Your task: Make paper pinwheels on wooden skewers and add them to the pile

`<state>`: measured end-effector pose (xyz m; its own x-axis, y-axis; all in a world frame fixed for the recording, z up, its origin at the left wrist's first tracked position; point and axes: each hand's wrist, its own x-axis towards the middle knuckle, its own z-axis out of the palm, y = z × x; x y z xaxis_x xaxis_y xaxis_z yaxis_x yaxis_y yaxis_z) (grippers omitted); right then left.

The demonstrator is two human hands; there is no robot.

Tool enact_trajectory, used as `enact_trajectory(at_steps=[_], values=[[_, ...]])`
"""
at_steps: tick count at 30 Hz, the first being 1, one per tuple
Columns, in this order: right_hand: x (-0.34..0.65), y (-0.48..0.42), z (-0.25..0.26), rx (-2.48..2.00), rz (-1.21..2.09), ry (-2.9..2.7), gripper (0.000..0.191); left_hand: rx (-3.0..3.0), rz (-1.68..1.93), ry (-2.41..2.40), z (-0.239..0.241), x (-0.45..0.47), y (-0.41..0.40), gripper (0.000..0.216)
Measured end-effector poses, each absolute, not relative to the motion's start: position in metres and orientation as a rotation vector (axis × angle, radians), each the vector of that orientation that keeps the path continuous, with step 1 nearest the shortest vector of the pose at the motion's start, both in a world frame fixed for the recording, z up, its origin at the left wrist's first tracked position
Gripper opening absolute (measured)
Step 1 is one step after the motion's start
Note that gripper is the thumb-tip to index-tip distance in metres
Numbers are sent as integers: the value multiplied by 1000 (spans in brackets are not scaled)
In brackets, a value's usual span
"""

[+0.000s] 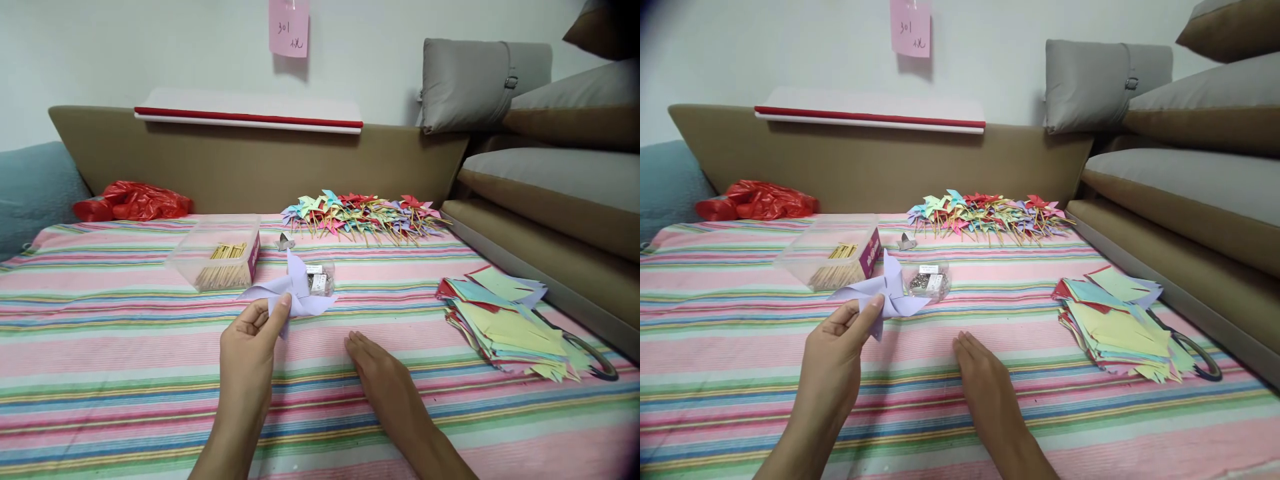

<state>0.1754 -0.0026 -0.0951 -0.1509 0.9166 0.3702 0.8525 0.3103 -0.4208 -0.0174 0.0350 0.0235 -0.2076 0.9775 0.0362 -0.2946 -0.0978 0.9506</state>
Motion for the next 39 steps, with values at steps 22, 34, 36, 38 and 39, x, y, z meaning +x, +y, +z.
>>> enact_trajectory(at_steps=[22, 34, 36, 38, 39], values=[[166, -2, 9, -1093, 942, -1085, 14, 1241, 1351, 1180, 8, 9, 27, 23], [151, -1, -3, -1164, 768, -1288, 12, 947, 1246, 1004, 4, 25, 19, 23], [151, 0, -3, -1159, 753, -1279, 11, 887, 1250, 970, 4, 26, 18, 21], [152, -1, -2, -1152, 750, -1272, 10, 837, 1248, 942, 6, 26, 18, 20], [152, -1, -2, -1149, 750, -1271, 10, 825, 1246, 931, 6, 27, 17, 20]])
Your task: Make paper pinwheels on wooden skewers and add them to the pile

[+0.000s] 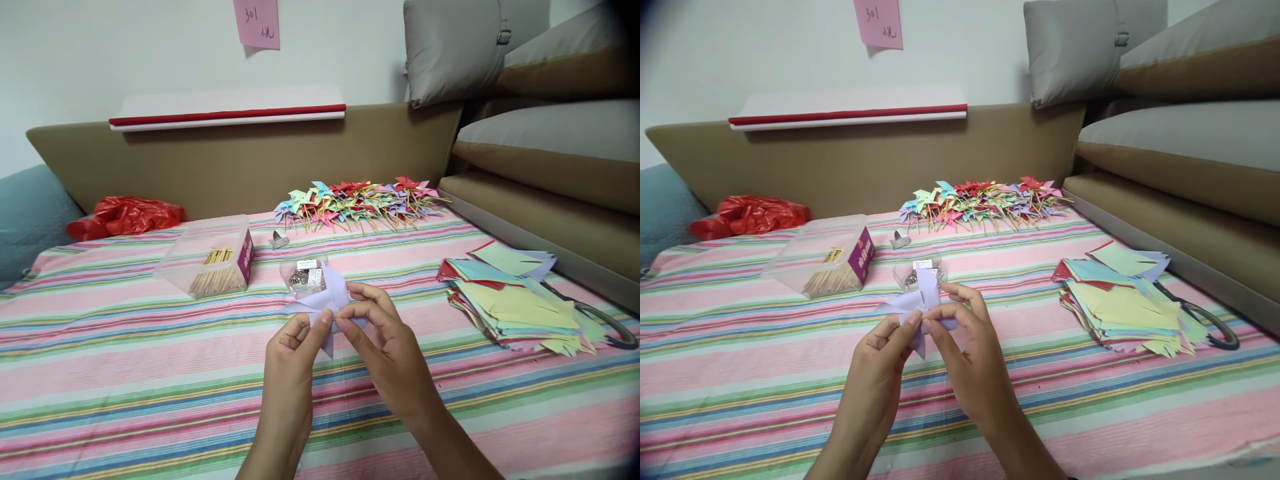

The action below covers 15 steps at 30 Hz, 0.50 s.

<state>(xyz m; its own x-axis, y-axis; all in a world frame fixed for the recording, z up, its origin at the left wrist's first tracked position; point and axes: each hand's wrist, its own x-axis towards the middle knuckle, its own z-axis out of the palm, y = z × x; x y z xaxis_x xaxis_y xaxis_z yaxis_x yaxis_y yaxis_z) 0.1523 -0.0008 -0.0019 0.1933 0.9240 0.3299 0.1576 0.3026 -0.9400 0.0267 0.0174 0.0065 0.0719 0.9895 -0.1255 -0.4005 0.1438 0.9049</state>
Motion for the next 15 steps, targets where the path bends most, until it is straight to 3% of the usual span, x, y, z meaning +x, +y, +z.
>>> enact_trajectory(at_steps=[15], values=[[164, -2, 0, -1123, 723, -1413, 14, 932, 1278, 998, 11, 27, 14, 22]])
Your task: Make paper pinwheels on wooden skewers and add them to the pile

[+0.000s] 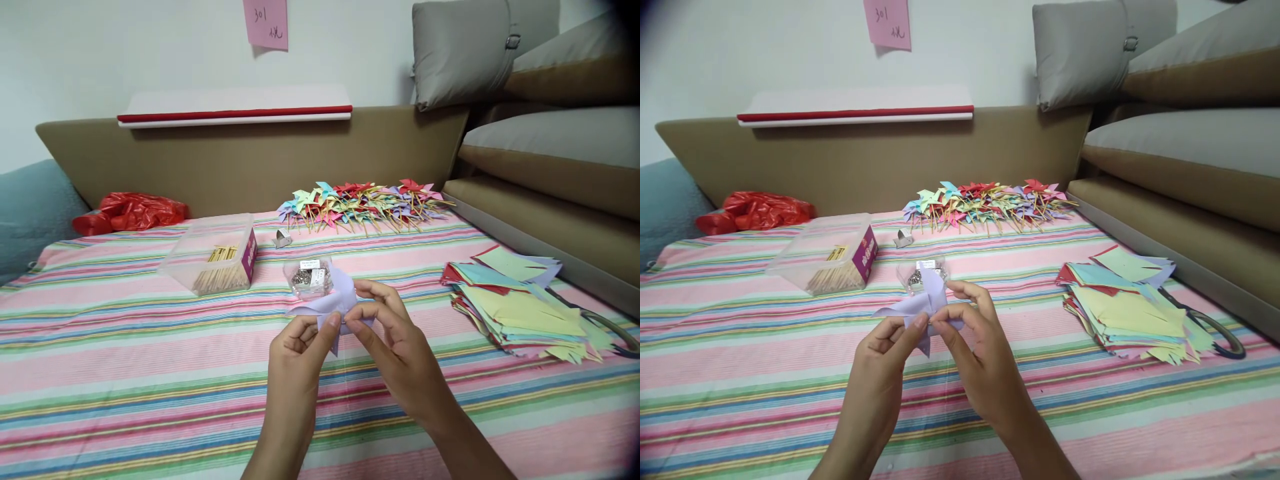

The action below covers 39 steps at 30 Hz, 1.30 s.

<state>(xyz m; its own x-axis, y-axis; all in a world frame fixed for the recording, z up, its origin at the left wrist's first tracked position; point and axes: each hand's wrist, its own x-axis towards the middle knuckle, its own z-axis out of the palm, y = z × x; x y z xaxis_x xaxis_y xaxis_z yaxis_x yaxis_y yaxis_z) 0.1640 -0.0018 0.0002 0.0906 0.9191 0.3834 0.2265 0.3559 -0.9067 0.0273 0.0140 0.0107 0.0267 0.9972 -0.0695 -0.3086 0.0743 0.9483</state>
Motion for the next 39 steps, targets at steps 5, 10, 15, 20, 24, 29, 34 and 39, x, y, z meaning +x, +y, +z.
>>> enact_trajectory(at_steps=[5, 10, 15, 20, 24, 29, 34, 39], values=[[166, -3, 2, -1104, 727, -1448, 13, 976, 1285, 1006, 8, 26, 13, 22], [166, -5, 6, -1114, 819, -1433, 13, 955, 1290, 991, 9, 27, 12, 21], [168, -2, 2, -1101, 830, -1423, 15, 995, 1274, 980, 10, 27, 12, 20], [167, -1, 3, -1053, 865, -1422, 15, 1074, 1263, 1006, 11, 26, 12, 25], [167, 0, 6, -1034, 886, -1416, 14, 1100, 1258, 1025, 11, 25, 11, 27], [168, -1, 8, -1042, 883, -1418, 14, 1138, 1248, 1038, 13, 24, 11, 20], [168, -2, 12, -1018, 921, -1400, 13, 1195, 1292, 1069, 16, 24, 10, 16], [167, -2, 10, -997, 960, -1351, 11, 1223, 1312, 1097, 17, 25, 9, 15]])
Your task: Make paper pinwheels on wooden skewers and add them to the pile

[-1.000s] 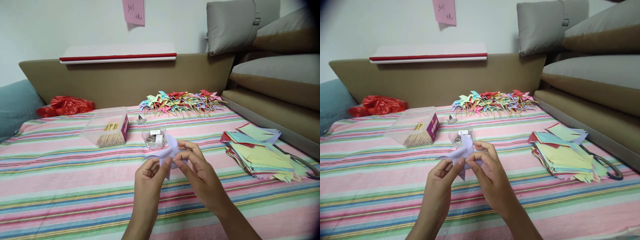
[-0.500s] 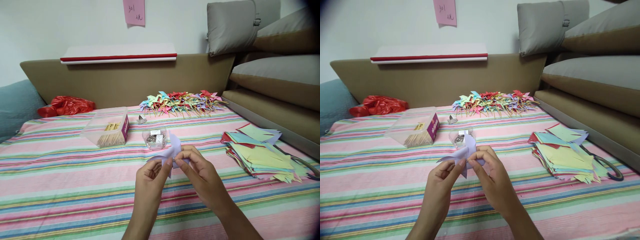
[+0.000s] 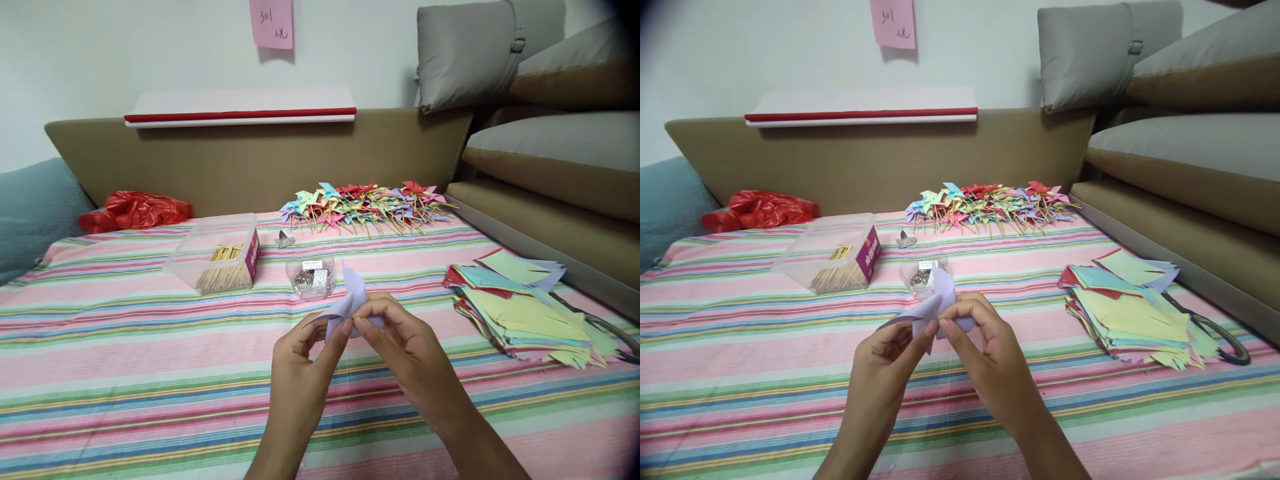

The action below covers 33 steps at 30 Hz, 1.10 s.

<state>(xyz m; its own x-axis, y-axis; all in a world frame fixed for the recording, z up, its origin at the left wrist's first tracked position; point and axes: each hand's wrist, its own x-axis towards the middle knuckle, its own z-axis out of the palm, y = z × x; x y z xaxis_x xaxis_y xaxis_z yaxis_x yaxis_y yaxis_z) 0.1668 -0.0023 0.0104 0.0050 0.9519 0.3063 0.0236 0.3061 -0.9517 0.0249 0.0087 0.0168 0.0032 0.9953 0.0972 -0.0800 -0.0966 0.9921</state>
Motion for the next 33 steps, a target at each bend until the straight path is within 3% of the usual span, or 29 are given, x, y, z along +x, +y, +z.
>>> enact_trajectory(at_steps=[2, 11, 16, 26, 33], values=[[165, -2, 8, -980, 1004, -1262, 7, 1222, 1315, 1100, 17, 25, 9, 16], [161, -2, 12, -961, 1117, -1078, 41, 1209, 1334, 1076, 15, 26, 9, 12], [162, -4, 18, -962, 1189, -1123, 25, 1200, 1318, 1062, 15, 25, 8, 12], [164, -4, 17, -940, 1229, -1118, 19, 1251, 1266, 1036, 12, 20, 12, 18], [164, -4, 12, -873, 1112, -1224, 7, 1324, 1304, 975, 9, 19, 13, 7]])
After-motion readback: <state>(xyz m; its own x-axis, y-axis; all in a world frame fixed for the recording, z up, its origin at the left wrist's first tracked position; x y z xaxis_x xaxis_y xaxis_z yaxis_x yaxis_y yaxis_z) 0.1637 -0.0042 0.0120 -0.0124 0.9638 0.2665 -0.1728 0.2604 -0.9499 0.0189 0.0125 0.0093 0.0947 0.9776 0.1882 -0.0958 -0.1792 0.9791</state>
